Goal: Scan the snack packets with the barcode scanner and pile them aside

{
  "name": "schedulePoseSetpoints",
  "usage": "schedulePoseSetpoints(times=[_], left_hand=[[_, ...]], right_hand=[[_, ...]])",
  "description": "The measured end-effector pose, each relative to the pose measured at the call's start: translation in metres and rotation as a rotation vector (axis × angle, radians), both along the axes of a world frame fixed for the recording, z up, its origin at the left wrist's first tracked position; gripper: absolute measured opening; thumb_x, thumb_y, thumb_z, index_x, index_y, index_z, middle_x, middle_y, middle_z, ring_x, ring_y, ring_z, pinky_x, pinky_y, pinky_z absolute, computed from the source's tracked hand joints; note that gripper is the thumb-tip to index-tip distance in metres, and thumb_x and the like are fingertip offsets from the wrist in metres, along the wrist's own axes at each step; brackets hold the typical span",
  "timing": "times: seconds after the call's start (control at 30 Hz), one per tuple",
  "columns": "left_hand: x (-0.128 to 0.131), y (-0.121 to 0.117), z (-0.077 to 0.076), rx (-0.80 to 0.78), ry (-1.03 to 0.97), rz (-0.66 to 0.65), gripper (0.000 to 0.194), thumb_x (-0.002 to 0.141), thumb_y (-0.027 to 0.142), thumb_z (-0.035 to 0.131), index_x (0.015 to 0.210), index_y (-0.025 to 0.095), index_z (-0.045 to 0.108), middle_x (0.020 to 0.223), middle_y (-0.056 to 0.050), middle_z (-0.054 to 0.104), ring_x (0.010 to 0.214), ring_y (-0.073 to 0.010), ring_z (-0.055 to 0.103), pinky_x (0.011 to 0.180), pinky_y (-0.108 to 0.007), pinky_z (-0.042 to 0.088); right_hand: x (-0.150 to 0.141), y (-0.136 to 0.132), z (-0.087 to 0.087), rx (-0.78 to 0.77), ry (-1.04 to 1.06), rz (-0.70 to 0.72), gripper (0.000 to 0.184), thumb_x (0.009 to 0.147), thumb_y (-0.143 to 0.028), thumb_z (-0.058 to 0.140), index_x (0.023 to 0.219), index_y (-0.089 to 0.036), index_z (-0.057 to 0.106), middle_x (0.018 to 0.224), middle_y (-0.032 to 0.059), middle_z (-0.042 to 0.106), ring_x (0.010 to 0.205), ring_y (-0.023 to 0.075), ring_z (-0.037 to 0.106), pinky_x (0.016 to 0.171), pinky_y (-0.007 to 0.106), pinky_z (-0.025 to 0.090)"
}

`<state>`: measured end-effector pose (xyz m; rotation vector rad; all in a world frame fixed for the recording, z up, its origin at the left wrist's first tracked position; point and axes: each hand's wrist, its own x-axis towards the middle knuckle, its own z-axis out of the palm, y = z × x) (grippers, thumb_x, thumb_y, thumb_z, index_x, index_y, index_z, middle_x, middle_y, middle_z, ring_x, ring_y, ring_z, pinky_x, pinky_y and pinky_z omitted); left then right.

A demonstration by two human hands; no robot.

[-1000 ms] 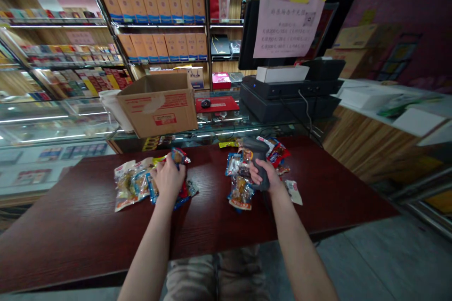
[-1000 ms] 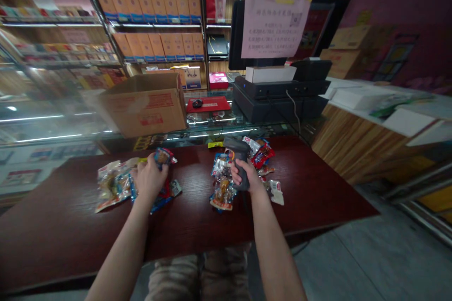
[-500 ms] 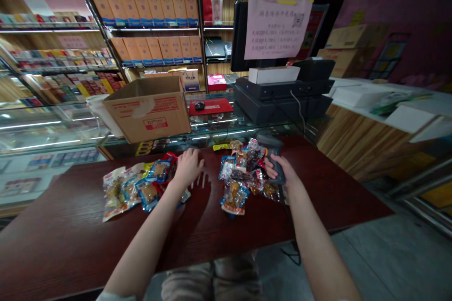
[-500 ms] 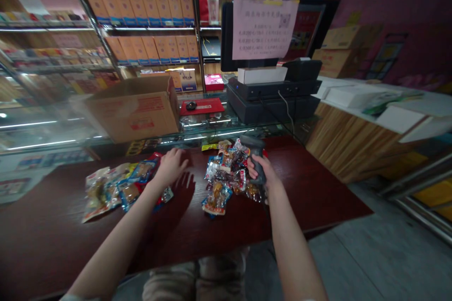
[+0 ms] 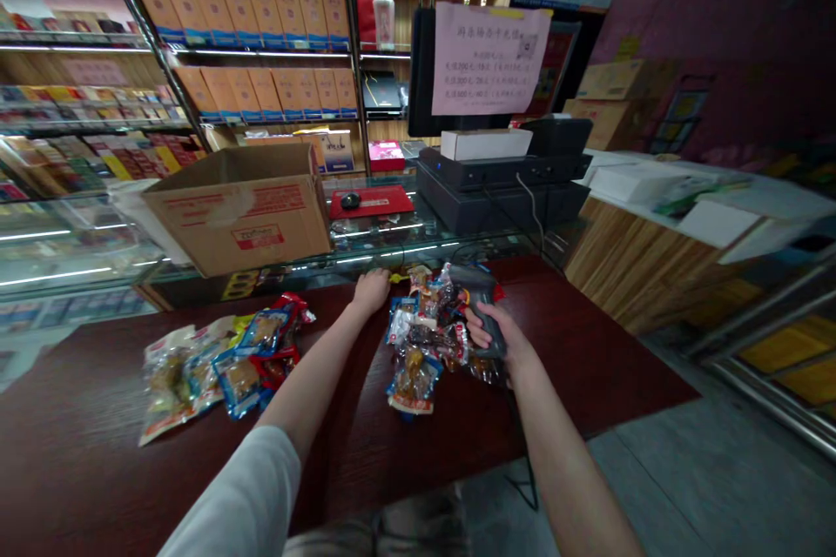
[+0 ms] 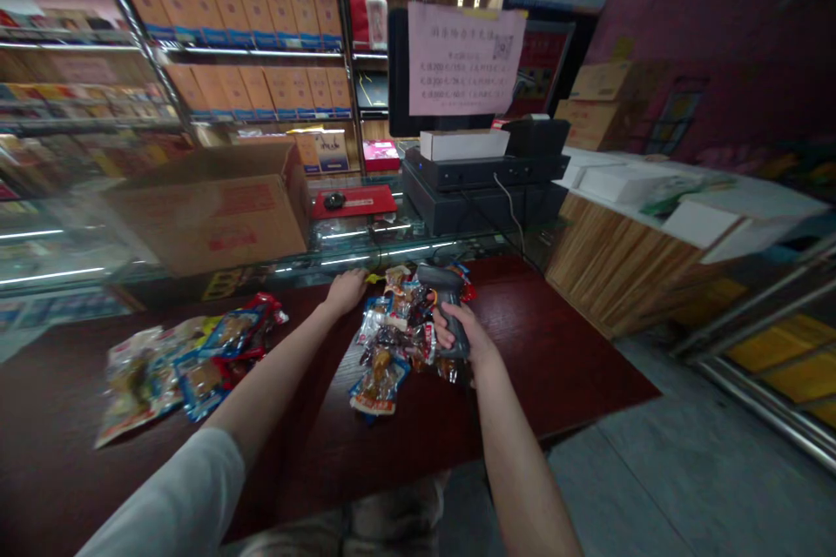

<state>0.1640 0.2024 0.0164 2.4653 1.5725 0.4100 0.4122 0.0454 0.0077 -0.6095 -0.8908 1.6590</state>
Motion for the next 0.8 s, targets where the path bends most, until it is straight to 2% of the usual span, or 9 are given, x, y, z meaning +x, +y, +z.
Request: schedulePoseSetpoints(times=[0.13, 0.2, 0.27, 0.33, 0.43, 0.57, 0.63, 0.73, 0.8], left_hand=[[-0.026, -0.019, 0.009, -0.041, -0.162, 0.04, 0.028, 0.095, 0.028, 0.043, 0.106, 0.014, 0.064, 0.112, -0.016, 0.069, 0.103, -0.0267, 0.065, 0.091, -0.038, 0.048], [-0.041, -0.039, 0.015, -0.181, -0.487, 0.061, 0.028, 0.093, 0.032, 0.047, 0.106, 0.014, 0.062, 0.107, -0.013, 0.07, 0.097, -0.0246, 0.067, 0.086, -0.036, 0.051], [-0.056, -0.066, 0.021, -0.45, -0.985, 0.046, 0.031, 0.088, 0.036, 0.055, 0.109, 0.014, 0.059, 0.105, -0.012, 0.07, 0.091, -0.0239, 0.069, 0.082, -0.037, 0.054], [-0.069, -0.094, 0.028, -0.677, -1.351, 0.005, 0.036, 0.083, 0.037, 0.063, 0.113, 0.017, 0.056, 0.104, -0.01, 0.07, 0.087, -0.0231, 0.07, 0.079, -0.039, 0.055], [-0.081, -0.124, 0.033, -0.784, -1.587, -0.022, 0.043, 0.077, 0.03, 0.07, 0.115, 0.02, 0.052, 0.106, -0.008, 0.069, 0.087, -0.0221, 0.071, 0.081, -0.039, 0.056], [-0.089, -0.127, 0.021, -0.627, -1.514, -0.02, 0.047, 0.08, 0.035, 0.066, 0.121, 0.021, 0.049, 0.116, -0.009, 0.067, 0.093, -0.024, 0.071, 0.085, -0.041, 0.055], [-0.092, -0.119, 0.009, -0.362, -1.311, 0.013, 0.045, 0.084, 0.036, 0.061, 0.124, 0.02, 0.05, 0.119, -0.01, 0.067, 0.101, -0.0247, 0.068, 0.09, -0.041, 0.053], [-0.101, -0.112, -0.005, 0.157, -0.81, 0.04, 0.038, 0.088, 0.024, 0.054, 0.125, 0.02, 0.056, 0.122, -0.011, 0.067, 0.113, -0.0234, 0.063, 0.099, -0.04, 0.045], [-0.108, -0.112, -0.01, 0.423, -0.504, 0.02, 0.034, 0.09, 0.015, 0.049, 0.122, 0.02, 0.061, 0.12, -0.01, 0.069, 0.114, -0.0222, 0.062, 0.101, -0.04, 0.04]], right_hand=[[0.001, -0.002, 0.002, 0.012, 0.003, 0.007, 0.033, 0.083, -0.036, 0.064, 0.11, -0.02, 0.053, 0.06, -0.0089, 0.048, 0.034, 0.0023, 0.031, 0.033, 0.016, 0.03], [0.0, -0.003, 0.004, 0.015, -0.009, 0.02, 0.032, 0.083, -0.036, 0.064, 0.109, -0.02, 0.053, 0.06, -0.0088, 0.048, 0.034, 0.0023, 0.031, 0.033, 0.016, 0.03], [-0.002, -0.005, 0.005, 0.021, -0.032, 0.039, 0.031, 0.083, -0.036, 0.064, 0.107, -0.02, 0.053, 0.06, -0.0086, 0.048, 0.034, 0.0025, 0.031, 0.033, 0.016, 0.029], [-0.006, -0.006, 0.005, 0.025, -0.062, 0.068, 0.03, 0.083, -0.036, 0.065, 0.106, -0.02, 0.052, 0.061, -0.0083, 0.048, 0.035, 0.0027, 0.03, 0.033, 0.016, 0.029], [-0.015, -0.007, 0.006, 0.019, -0.089, 0.103, 0.03, 0.082, -0.037, 0.066, 0.103, -0.02, 0.051, 0.06, -0.0087, 0.047, 0.033, 0.0028, 0.029, 0.031, 0.017, 0.027], [-0.037, -0.01, 0.016, 0.018, -0.157, 0.113, 0.025, 0.083, -0.037, 0.066, 0.09, -0.019, 0.05, 0.059, -0.0081, 0.048, 0.033, 0.0029, 0.032, 0.032, 0.018, 0.031], [-0.052, -0.012, 0.023, 0.033, -0.215, 0.113, 0.024, 0.084, -0.035, 0.066, 0.084, -0.019, 0.048, 0.06, -0.0071, 0.05, 0.034, 0.0035, 0.036, 0.034, 0.019, 0.035], [-0.075, -0.013, 0.028, 0.064, -0.244, 0.121, 0.024, 0.084, -0.034, 0.066, 0.082, -0.019, 0.047, 0.061, -0.0067, 0.05, 0.036, 0.0042, 0.04, 0.035, 0.018, 0.036], [-0.086, -0.01, 0.025, 0.074, -0.205, 0.143, 0.025, 0.083, -0.036, 0.067, 0.083, -0.019, 0.047, 0.06, -0.0072, 0.05, 0.035, 0.0038, 0.038, 0.033, 0.018, 0.035]])
